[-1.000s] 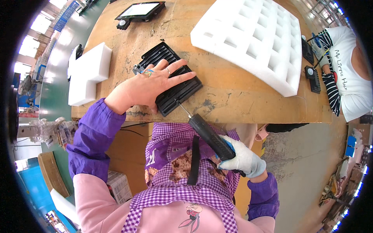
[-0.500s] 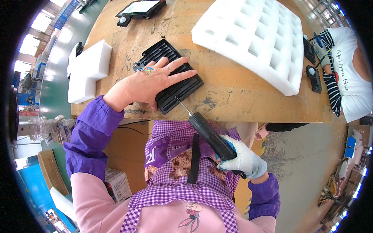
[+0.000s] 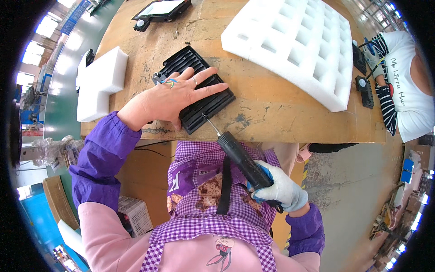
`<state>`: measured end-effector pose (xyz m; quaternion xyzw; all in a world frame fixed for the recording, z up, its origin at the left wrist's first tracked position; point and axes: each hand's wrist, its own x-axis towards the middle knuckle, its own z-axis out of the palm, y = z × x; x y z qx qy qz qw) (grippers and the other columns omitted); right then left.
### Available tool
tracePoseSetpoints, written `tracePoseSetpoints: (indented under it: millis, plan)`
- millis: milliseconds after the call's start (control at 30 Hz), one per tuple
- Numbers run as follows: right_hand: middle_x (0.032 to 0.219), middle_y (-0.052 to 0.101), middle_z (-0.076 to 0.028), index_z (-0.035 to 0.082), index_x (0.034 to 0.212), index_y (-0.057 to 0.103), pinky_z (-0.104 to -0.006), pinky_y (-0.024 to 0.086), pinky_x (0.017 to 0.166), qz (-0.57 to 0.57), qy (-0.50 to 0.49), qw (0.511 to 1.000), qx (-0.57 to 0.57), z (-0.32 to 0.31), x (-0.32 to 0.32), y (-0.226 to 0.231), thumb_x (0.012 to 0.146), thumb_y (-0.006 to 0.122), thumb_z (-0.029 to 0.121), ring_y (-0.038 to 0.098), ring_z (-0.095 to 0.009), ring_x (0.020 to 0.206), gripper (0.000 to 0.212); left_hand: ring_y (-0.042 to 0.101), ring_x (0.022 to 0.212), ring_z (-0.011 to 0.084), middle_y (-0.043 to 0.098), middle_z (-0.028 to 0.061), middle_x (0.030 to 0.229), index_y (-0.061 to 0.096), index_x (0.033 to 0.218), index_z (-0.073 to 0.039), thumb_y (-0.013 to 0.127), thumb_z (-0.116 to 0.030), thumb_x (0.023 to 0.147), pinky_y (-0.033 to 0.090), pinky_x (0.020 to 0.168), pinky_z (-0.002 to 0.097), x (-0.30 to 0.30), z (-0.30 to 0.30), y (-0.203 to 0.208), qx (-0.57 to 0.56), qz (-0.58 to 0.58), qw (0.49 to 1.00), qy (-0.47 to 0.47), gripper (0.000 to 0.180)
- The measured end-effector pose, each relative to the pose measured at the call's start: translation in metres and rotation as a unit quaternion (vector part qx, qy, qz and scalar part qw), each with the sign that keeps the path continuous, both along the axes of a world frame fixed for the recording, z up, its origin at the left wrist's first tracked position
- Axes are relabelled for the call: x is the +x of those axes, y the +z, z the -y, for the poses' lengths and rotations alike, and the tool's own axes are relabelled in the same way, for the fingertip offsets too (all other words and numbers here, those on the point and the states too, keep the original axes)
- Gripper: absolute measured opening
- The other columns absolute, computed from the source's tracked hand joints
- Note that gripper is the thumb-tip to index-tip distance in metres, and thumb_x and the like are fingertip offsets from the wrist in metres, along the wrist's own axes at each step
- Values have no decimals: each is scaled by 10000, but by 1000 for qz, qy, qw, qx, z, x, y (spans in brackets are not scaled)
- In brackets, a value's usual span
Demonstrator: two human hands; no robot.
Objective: The person assembles a floodlight casing by attaching components, driving screws into the housing using an electric screwdriver, and placing the assembled light onto a foam tray.
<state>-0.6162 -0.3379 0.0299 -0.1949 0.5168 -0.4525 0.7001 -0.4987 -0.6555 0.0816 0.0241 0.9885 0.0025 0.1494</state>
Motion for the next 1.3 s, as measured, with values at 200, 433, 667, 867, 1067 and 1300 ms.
tracePoseSetpoints:
  millis: [200, 433, 667, 867, 1067, 1300]
  plan:
    - [942, 617, -60, -2, 1341, 449, -271, 514, 716, 64, -24, 997, 17, -2, 1, -1, 670, 768, 129, 600, -132, 814, 754, 450, 1191, 337, 237, 111, 1548, 270, 1507, -282, 925, -169, 357, 423, 974, 441, 10, 3, -1, 25, -24, 999, -18, 1328]
    - [902, 631, -87, -5, 1272, 474, -268, 521, 664, 79, -42, 996, 23, -1, 7, 2, 673, 751, 169, 616, -140, 742, 682, 379, 1235, 392, 244, 61, 1571, 288, 1505, -257, 865, -401, 497, 323, 1027, 509, 29, -4, -9, 95, -93, 991, 22, 1171]
    - [909, 623, -85, -8, 1333, 448, -270, 525, 660, 101, -42, 994, 32, 2, 10, 9, 731, 715, 153, 609, -138, 742, 678, 333, 1283, 422, 220, 60, 1588, 252, 1515, -133, 800, -376, 604, 275, 1064, 540, 28, -6, -14, 111, -86, 989, 47, 1090]
    - [914, 623, -89, -10, 1328, 451, -269, 528, 641, 99, -40, 994, 31, 2, 11, 7, 731, 711, 151, 608, -136, 712, 671, 319, 1294, 438, 178, 57, 1598, 241, 1516, -130, 801, -364, 622, 251, 1087, 562, 28, -6, -15, 105, -65, 991, 46, 1081]
    - [905, 617, -74, -3, 1319, 465, -267, 522, 618, 149, -53, 986, 55, 6, 7, 11, 708, 725, 153, 605, -135, 689, 682, 318, 1288, 438, 161, 71, 1598, 247, 1510, -113, 823, -382, 621, 257, 1087, 559, 30, -7, -19, 92, -65, 993, 42, 1093]
    - [884, 599, -45, 15, 1332, 463, -255, 500, 678, 90, -5, 993, 79, 18, 11, 18, 687, 728, 101, 585, -114, 746, 703, 330, 1275, 419, 192, 72, 1587, 269, 1500, -104, 847, -368, 599, 277, 1076, 527, 30, -7, -16, 103, -80, 990, 45, 1102]
